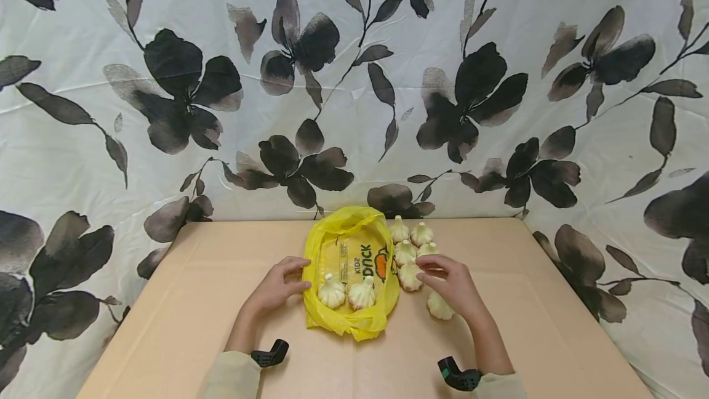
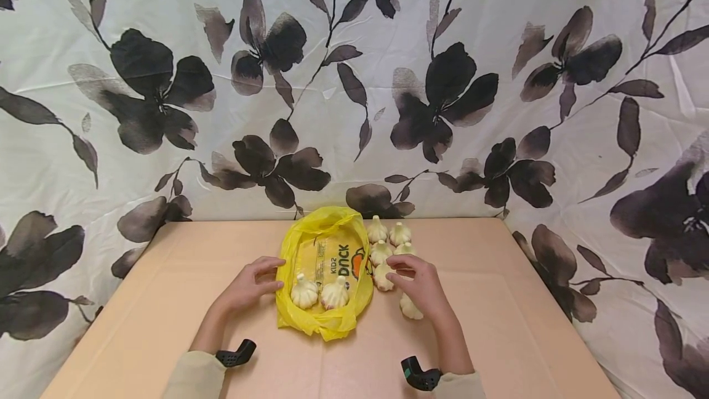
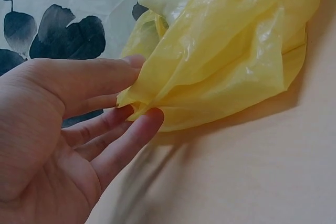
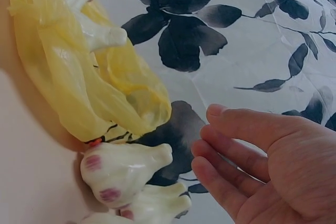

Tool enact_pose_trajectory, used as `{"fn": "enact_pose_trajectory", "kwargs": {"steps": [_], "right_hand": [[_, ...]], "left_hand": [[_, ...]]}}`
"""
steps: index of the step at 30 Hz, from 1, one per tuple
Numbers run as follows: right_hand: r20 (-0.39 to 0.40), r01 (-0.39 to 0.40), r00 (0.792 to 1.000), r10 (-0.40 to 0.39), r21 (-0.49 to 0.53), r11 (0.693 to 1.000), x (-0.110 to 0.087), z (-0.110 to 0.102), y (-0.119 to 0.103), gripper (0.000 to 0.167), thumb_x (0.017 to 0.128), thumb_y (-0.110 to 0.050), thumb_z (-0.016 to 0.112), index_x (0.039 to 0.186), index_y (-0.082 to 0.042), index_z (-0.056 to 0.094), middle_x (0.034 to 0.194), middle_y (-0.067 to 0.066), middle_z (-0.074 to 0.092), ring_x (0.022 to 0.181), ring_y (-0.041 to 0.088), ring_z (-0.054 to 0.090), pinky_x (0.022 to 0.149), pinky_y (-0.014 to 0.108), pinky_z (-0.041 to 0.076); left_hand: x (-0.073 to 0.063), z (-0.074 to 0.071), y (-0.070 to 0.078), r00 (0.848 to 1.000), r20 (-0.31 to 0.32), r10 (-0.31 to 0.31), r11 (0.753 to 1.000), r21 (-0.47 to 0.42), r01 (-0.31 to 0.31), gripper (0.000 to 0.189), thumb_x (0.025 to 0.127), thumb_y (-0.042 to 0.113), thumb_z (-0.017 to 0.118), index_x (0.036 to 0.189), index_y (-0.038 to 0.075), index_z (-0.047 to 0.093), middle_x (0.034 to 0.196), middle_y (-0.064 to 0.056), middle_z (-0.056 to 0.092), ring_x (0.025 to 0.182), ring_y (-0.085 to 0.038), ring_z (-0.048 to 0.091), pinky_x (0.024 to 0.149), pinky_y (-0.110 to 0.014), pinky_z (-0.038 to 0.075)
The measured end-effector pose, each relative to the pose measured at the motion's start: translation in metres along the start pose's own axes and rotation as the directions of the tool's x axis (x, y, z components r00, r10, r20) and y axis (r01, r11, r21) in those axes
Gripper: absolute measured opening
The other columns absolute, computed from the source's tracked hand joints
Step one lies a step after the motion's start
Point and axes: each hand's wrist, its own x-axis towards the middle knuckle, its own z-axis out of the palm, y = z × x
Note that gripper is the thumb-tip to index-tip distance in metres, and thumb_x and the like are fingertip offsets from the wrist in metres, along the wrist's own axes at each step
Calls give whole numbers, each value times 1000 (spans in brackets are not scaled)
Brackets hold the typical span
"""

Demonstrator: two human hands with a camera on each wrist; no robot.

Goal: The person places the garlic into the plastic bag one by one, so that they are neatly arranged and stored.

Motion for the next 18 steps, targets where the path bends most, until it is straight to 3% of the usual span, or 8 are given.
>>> {"fn": "enact_pose_trajectory", "kwargs": {"steps": [7, 18], "right_hand": [[-31, 16, 999, -16, 2, 1000, 1, -4, 39, 28, 84, -9, 73, 111, -3, 68, 110, 16, 69, 103, 32, 66, 90, 40, 56], [-70, -27, 997, 24, -44, 999, -14, -8, 38, 31, 85, -13, 73, 114, -4, 67, 111, 14, 69, 103, 28, 66, 89, 34, 56]], "left_hand": [[-3, -1, 1, 1000, 1, 5, 1000, 1, -5, 54, 83, 25, 76, 132, 10, 58, 135, -8, 53, 122, -30, 55, 107, -49, 43], [-9, -6, 0, 999, 26, 23, 1000, 4, -23, 54, 83, 23, 75, 132, 9, 58, 136, -8, 53, 122, -30, 55, 108, -50, 42]]}}
